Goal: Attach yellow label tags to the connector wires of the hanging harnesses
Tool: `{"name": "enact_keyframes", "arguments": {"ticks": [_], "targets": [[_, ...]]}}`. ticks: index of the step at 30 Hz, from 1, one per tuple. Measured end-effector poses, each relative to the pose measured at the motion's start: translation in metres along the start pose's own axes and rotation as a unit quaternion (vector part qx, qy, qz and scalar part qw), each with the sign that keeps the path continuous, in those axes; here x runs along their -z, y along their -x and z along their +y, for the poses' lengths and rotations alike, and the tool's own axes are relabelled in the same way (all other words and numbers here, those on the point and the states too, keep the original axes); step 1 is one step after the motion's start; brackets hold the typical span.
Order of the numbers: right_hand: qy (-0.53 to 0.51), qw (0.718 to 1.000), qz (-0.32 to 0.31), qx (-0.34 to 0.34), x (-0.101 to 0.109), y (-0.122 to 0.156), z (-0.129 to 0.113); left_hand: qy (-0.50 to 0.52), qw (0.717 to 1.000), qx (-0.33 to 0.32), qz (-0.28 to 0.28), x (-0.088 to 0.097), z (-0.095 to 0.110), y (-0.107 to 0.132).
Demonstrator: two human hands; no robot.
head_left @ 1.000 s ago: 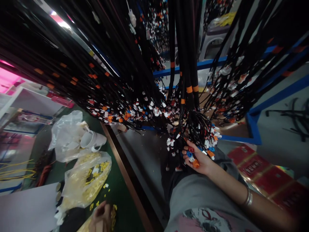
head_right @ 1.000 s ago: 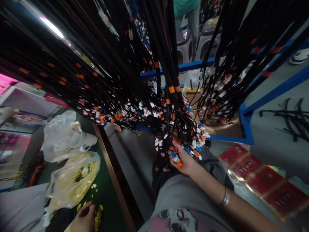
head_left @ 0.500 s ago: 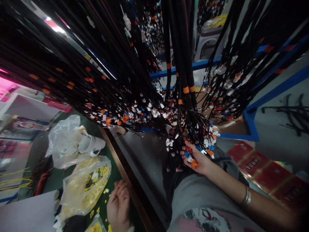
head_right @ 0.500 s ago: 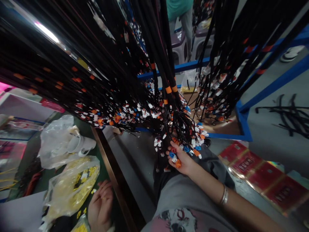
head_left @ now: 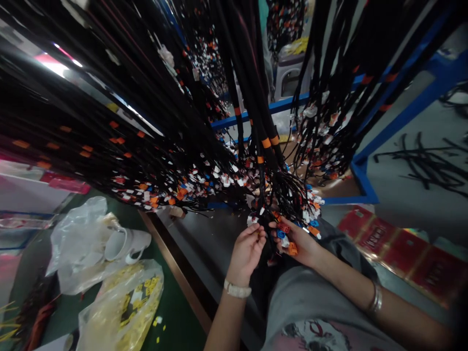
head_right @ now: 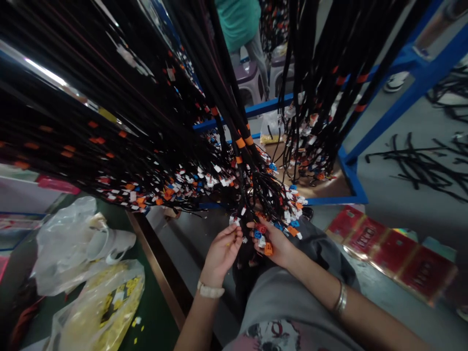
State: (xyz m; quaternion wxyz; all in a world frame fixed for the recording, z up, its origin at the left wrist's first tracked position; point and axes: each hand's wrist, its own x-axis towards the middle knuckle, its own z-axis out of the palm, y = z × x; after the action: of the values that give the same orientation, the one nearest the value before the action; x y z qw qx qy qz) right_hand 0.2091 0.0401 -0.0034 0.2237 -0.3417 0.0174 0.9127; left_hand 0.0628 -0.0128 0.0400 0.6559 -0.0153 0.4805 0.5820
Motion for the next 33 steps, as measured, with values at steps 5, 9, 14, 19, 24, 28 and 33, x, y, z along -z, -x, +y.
{"name": "enact_keyframes", "arguments": {"ticks": [5, 9, 14, 19, 24, 28, 33], "targets": [[-0.028, 0.999, -0.036, 0.000, 0.002, 0.001, -0.004, 0.000, 1.000, 0.011, 0.001, 0.014, -0.004, -0.014], [-0.010, 0.999, -0.048, -0.015, -0.001, 0.000, 0.000, 0.017, 1.000, 0.016, 0.009, 0.026, -0.005, -0.016], [0.031, 0.999, -0.004, 0.022, -0.002, -0.006, 0.011, 0.006, 1.000, -0.002, -0.026, 0.030, 0.005, -0.011], [0.029, 0.999, 0.022, 0.031, -0.004, -0.012, 0.014, -0.003, 0.997, 0.011, -0.070, 0.033, 0.012, -0.009], [0.018, 0.998, 0.057, 0.030, -0.007, -0.014, 0.014, -0.025, 0.997, 0.003, -0.066, 0.034, 0.009, -0.011], [0.022, 0.996, 0.082, 0.030, -0.008, -0.017, 0.015, -0.037, 0.998, -0.010, -0.056, 0.035, 0.005, -0.014], [0.019, 0.996, 0.086, 0.023, -0.009, -0.021, 0.018, -0.067, 0.996, -0.005, -0.055, 0.036, 0.002, -0.014]]}}
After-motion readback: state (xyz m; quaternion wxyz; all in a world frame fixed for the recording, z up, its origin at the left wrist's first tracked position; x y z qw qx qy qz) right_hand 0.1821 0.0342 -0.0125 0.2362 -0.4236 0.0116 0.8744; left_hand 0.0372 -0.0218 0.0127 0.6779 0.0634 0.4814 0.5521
